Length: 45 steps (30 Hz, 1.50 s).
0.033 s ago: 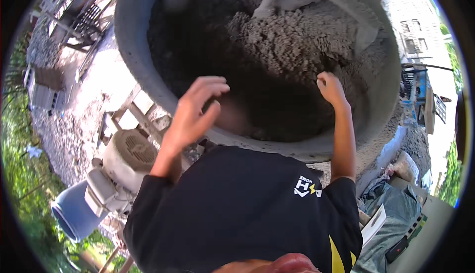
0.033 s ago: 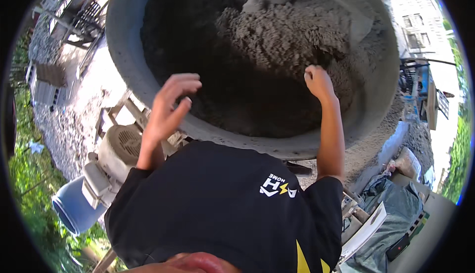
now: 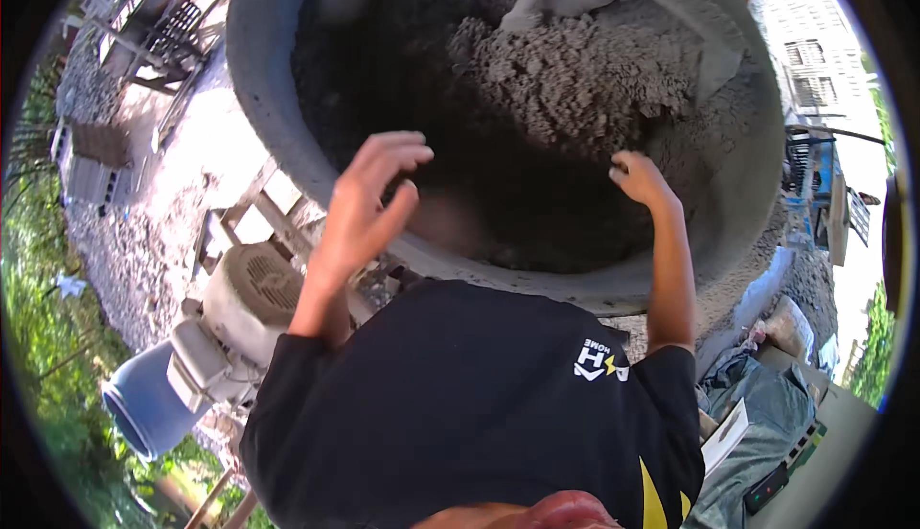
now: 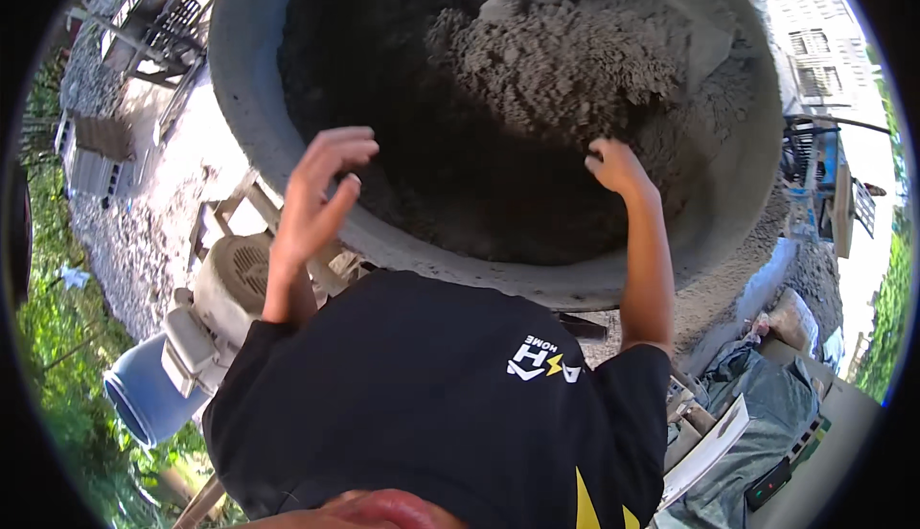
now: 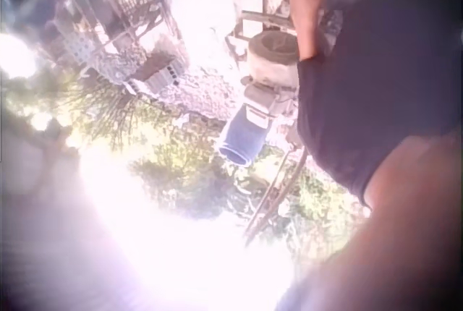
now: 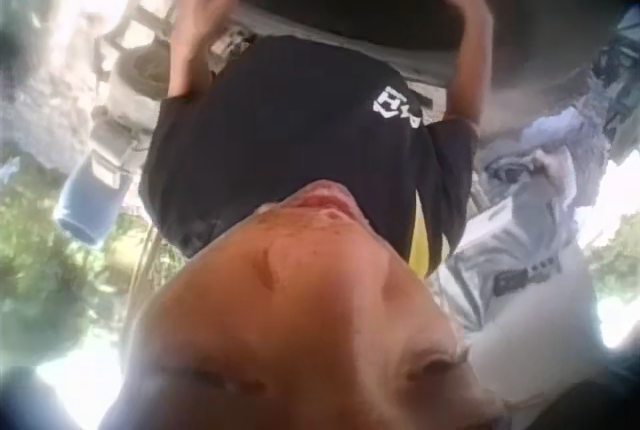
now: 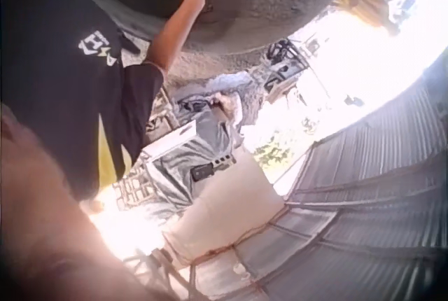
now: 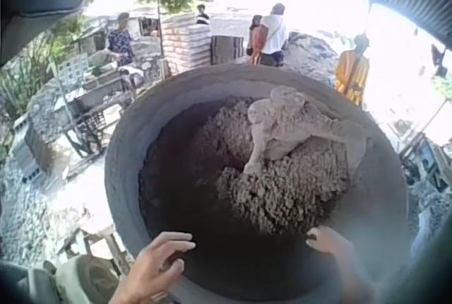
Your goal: The person is mixing concrete in a mechanical mixer and using a shovel to handle the mixture.
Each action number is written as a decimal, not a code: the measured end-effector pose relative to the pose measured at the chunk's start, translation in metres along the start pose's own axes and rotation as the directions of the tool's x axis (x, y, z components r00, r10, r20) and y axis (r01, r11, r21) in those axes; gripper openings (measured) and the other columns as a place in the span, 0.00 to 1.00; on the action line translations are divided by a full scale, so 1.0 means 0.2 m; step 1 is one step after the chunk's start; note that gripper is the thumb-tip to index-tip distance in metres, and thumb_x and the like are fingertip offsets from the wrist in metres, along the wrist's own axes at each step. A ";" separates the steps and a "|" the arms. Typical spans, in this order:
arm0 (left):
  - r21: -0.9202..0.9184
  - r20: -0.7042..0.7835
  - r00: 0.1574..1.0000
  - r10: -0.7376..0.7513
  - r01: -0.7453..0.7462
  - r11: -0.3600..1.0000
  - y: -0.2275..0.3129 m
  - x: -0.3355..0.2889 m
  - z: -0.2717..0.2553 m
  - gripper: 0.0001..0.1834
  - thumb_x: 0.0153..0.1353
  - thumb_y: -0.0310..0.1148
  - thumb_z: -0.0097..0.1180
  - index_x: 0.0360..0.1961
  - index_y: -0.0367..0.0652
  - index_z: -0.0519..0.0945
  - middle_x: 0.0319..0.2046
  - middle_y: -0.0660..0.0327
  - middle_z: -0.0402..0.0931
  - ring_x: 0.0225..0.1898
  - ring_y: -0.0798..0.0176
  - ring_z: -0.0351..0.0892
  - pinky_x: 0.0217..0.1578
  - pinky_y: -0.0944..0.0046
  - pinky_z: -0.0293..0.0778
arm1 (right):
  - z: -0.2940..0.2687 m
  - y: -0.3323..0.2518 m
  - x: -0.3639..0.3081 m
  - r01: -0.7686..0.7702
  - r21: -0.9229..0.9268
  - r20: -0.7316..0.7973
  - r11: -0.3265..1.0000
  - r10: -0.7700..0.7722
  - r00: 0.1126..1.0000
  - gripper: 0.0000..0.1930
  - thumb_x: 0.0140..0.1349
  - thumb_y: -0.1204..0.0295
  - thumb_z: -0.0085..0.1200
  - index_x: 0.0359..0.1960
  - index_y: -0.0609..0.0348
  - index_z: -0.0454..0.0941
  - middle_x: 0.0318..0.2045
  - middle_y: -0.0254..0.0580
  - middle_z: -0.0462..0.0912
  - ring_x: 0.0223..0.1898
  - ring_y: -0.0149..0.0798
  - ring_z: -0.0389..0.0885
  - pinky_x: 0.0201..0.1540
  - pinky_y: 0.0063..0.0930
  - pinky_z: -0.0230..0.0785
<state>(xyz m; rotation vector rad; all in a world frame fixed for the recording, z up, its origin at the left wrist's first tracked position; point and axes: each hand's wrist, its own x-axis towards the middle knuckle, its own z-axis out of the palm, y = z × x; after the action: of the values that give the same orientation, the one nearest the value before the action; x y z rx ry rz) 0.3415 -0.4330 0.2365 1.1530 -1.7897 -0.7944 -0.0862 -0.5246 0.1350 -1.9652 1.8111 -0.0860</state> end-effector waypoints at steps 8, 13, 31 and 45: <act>0.547 0.026 0.997 -0.078 0.051 0.835 -0.21 0.27 -0.30 0.17 0.56 0.24 0.49 0.48 0.42 0.75 0.52 0.55 0.71 0.48 0.51 0.75 0.48 0.60 0.71 | 0.18 -0.09 0.06 0.015 0.047 0.494 0.999 -0.036 0.869 0.21 0.59 0.60 0.53 0.49 0.62 0.76 0.42 0.52 0.81 0.46 0.48 0.79 0.50 0.36 0.69; 0.593 0.372 0.915 -0.155 -0.106 0.798 -0.51 0.52 -0.37 0.17 0.62 0.33 0.44 0.51 0.41 0.74 0.53 0.54 0.70 0.53 0.53 0.71 0.54 0.60 0.67 | 0.16 -0.07 0.04 -0.030 0.040 0.431 0.999 0.009 0.902 0.21 0.60 0.61 0.52 0.49 0.64 0.75 0.42 0.52 0.81 0.45 0.47 0.79 0.49 0.35 0.69; 0.856 0.332 0.409 -0.850 0.248 0.454 -1.87 0.68 0.28 0.28 0.43 0.39 0.51 0.47 0.39 0.79 0.56 0.42 0.68 0.56 0.44 0.69 0.54 0.52 0.66 | 0.17 0.03 0.06 -0.080 0.005 0.356 0.997 0.072 0.932 0.19 0.60 0.62 0.52 0.46 0.65 0.77 0.44 0.54 0.80 0.48 0.51 0.77 0.52 0.38 0.68; -0.248 0.800 0.598 0.038 0.274 0.929 -2.11 0.33 0.38 0.07 0.48 0.30 0.53 0.31 0.43 0.77 0.37 0.58 0.74 0.42 0.57 0.73 0.40 0.54 0.75 | 0.18 0.00 0.06 -0.070 0.089 0.362 0.994 0.033 0.931 0.18 0.59 0.63 0.53 0.44 0.66 0.76 0.39 0.55 0.81 0.43 0.52 0.79 0.47 0.38 0.69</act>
<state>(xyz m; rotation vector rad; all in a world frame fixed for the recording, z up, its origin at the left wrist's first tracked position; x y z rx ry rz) 0.4229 -0.6482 -0.1316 0.6958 -2.1310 -1.8662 -0.0709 -0.5249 0.0995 -1.7284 1.5828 0.1863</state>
